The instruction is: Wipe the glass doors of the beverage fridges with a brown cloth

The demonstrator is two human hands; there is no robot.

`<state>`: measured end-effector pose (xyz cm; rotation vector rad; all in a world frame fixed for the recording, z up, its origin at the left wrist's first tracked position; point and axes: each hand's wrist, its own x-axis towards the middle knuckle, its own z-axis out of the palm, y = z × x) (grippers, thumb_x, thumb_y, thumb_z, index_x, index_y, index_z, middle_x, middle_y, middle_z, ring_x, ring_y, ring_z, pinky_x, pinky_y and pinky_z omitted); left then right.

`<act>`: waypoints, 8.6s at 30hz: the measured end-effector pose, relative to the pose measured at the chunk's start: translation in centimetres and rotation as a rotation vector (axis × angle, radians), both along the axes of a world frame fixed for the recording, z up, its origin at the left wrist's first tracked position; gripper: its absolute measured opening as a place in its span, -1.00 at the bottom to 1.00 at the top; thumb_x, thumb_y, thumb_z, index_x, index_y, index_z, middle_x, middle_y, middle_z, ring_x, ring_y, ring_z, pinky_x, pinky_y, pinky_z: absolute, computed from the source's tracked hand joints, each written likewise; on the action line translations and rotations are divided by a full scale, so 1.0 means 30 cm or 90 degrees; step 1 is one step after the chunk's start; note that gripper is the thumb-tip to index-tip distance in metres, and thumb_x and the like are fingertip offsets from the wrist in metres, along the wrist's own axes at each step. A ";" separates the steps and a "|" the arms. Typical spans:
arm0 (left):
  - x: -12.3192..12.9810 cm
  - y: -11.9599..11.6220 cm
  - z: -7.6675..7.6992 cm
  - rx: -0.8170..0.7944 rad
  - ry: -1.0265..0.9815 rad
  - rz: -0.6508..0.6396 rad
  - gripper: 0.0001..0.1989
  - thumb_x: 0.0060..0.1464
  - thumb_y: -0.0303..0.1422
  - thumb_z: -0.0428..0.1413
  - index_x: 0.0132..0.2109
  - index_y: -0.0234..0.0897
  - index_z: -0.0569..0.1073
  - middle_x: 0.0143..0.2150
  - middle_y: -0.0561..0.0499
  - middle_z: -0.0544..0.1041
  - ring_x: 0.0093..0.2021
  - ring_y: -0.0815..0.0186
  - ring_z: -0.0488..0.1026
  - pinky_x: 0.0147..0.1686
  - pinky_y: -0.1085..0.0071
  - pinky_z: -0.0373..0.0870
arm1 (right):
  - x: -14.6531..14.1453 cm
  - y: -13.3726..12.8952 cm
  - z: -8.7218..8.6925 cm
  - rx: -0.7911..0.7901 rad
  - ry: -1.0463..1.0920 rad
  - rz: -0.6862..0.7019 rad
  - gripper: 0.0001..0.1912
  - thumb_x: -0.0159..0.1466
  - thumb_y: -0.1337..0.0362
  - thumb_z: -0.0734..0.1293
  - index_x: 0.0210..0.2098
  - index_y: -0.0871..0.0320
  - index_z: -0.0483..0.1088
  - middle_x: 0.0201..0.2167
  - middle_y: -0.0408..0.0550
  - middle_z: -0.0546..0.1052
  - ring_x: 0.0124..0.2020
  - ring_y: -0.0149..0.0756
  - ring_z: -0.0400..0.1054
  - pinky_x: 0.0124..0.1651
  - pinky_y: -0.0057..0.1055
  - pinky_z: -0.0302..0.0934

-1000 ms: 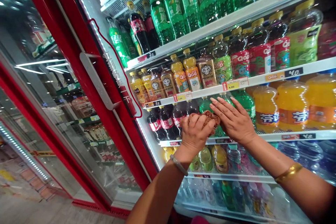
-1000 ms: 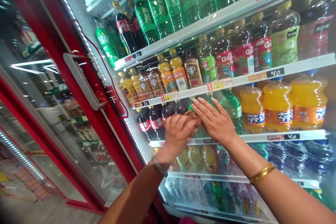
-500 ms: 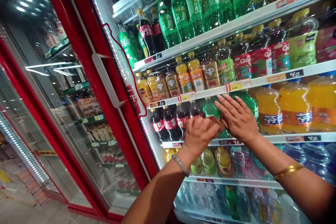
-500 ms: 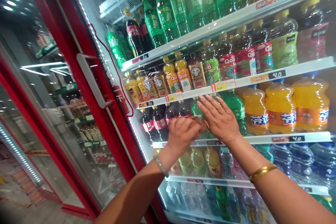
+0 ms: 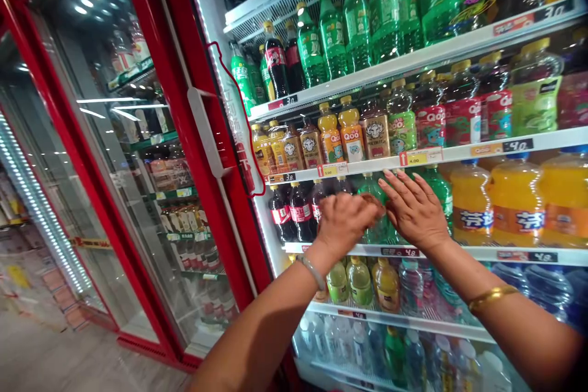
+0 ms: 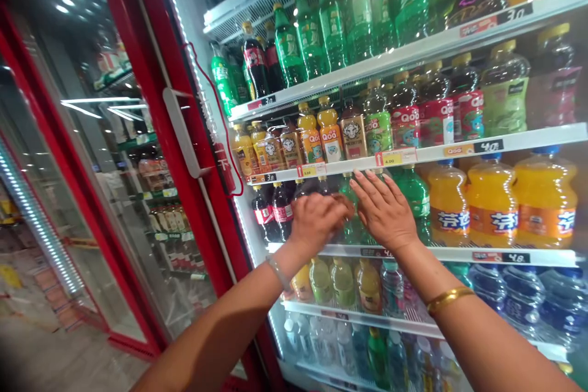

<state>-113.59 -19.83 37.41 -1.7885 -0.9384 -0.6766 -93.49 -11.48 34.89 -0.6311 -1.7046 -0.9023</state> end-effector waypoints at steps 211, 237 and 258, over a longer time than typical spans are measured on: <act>-0.417 -0.077 -0.414 0.133 -0.782 0.215 -0.44 0.24 -0.12 0.16 0.28 -0.25 0.29 0.23 -0.31 0.34 0.27 -0.12 0.30 0.21 -0.21 0.30 | -0.513 -0.121 -0.108 -0.072 0.181 0.047 -0.27 0.33 0.29 0.31 0.45 -0.05 0.08 0.49 0.01 0.16 0.54 -0.04 -0.09 0.53 0.16 -0.23; -0.261 -0.132 -0.588 -0.092 -0.751 0.196 -0.52 0.27 -0.38 0.06 0.31 -0.26 0.29 0.30 -0.31 0.31 0.26 -0.01 0.42 0.20 0.05 0.46 | -0.527 -0.146 -0.251 -0.119 0.145 0.063 -0.24 0.36 0.28 0.31 0.49 -0.08 0.01 0.50 0.01 0.10 0.51 -0.01 0.00 0.51 0.17 -0.12; -0.308 -0.138 -0.535 -0.036 -0.792 0.194 -0.42 0.25 -0.35 0.10 0.34 -0.34 0.14 0.22 -0.36 0.31 0.29 -0.11 0.32 0.23 -0.16 0.34 | -0.433 -0.161 -0.377 -0.162 0.015 0.073 -0.22 0.37 0.36 0.31 0.49 -0.11 -0.01 0.46 -0.07 0.21 0.52 -0.22 -0.04 0.54 -0.10 -0.13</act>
